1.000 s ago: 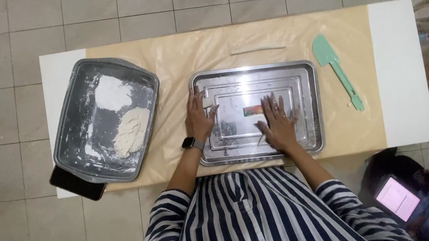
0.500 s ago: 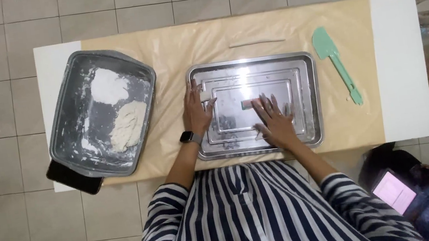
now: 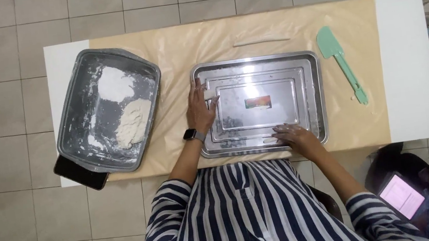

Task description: Rolling small pieces of dough into long thin strips on a metal tray.

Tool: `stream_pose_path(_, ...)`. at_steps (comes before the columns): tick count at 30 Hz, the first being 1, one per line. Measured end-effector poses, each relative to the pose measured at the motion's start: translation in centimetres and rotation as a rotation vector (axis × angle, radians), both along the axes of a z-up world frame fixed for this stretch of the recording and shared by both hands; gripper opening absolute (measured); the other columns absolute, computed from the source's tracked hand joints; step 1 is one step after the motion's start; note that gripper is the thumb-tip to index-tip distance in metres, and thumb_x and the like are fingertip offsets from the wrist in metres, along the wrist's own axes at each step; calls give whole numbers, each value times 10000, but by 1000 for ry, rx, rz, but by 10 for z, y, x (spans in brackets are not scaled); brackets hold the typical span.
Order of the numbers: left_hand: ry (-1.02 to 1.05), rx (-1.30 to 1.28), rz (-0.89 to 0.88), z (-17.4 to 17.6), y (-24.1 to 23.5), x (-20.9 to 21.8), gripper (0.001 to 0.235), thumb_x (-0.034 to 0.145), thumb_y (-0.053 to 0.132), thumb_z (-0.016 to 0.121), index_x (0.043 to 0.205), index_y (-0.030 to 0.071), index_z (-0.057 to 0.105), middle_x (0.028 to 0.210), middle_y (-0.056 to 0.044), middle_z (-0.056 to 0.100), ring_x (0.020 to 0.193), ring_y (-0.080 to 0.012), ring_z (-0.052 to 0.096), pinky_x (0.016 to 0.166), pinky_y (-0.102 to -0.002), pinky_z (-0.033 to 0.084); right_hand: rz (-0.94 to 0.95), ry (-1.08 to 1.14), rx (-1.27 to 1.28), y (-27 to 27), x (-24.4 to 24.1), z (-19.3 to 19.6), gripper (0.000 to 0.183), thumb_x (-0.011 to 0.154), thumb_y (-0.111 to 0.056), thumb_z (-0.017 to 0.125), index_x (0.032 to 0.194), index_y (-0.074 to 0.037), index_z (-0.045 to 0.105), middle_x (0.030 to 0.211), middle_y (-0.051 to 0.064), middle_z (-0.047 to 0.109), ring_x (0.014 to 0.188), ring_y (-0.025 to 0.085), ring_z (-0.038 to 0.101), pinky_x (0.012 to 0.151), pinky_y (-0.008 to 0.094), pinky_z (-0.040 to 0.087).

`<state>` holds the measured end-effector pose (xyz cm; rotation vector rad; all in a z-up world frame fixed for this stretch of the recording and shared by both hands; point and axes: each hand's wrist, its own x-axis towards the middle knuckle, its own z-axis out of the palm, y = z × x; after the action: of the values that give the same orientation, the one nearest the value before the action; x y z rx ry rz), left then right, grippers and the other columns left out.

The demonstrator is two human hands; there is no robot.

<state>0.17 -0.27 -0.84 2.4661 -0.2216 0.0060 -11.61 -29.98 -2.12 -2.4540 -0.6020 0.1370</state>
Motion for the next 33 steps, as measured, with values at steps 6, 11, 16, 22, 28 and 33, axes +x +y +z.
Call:
stream_pose_path(6, -64, 5, -6, 3, 0, -2, 492, 851, 379, 456, 1167, 9, 388, 1333, -184, 294, 1251, -328, 246, 1034, -424, 235, -78, -69, -205, 10, 22, -29, 167, 726, -121, 617, 892, -135, 616, 829, 35, 634, 857, 224, 586, 741, 371, 478)
stream_pose_path(11, -159, 120, 3, 0, -4, -6, 555, 842, 485, 408, 1181, 46, 390, 1320, -178, 318, 1248, -311, 263, 1030, -434, 208, -290, 81, 21, 51, 83, 13, 123, 848, -199, 522, 937, -153, 594, 869, 33, 574, 862, 196, 562, 790, 326, 422)
stream_pose_path(16, -227, 199, -65, -3, -4, -12, 504, 861, 478, 375, 1168, 79, 403, 1314, -143, 342, 1231, -274, 312, 977, -416, 279, -163, -35, 112, 80, 105, 2, 229, 822, -287, 543, 1023, -189, 589, 1020, -12, 574, 991, 198, 520, 838, 343, 409)
stream_pose_path(22, -256, 210, -66, -7, -5, -10, 467, 881, 450, 366, 1173, 86, 400, 1322, -131, 334, 1219, -262, 332, 940, -416, 306, -220, -101, 41, 76, 101, 5, 394, 777, -349, 599, 1109, -141, 557, 1101, 92, 538, 1074, 271, 472, 866, 412, 363)
stream_pose_path(28, -259, 211, -28, -2, -5, -8, 429, 883, 420, 384, 1165, 98, 412, 1286, -124, 378, 1183, -259, 376, 911, -411, 324, -161, -230, -68, 54, 104, -26, 148, 777, -213, 615, 908, -148, 635, 914, 27, 614, 898, 219, 564, 775, 340, 431)
stream_pose_path(33, -225, 202, -20, -6, -5, -8, 422, 886, 416, 380, 1171, 107, 411, 1286, -117, 381, 1177, -259, 380, 910, -412, 321, -179, -253, -292, 33, 100, 15, 116, 750, -280, 629, 849, -222, 647, 890, -41, 606, 905, 169, 553, 802, 336, 400)
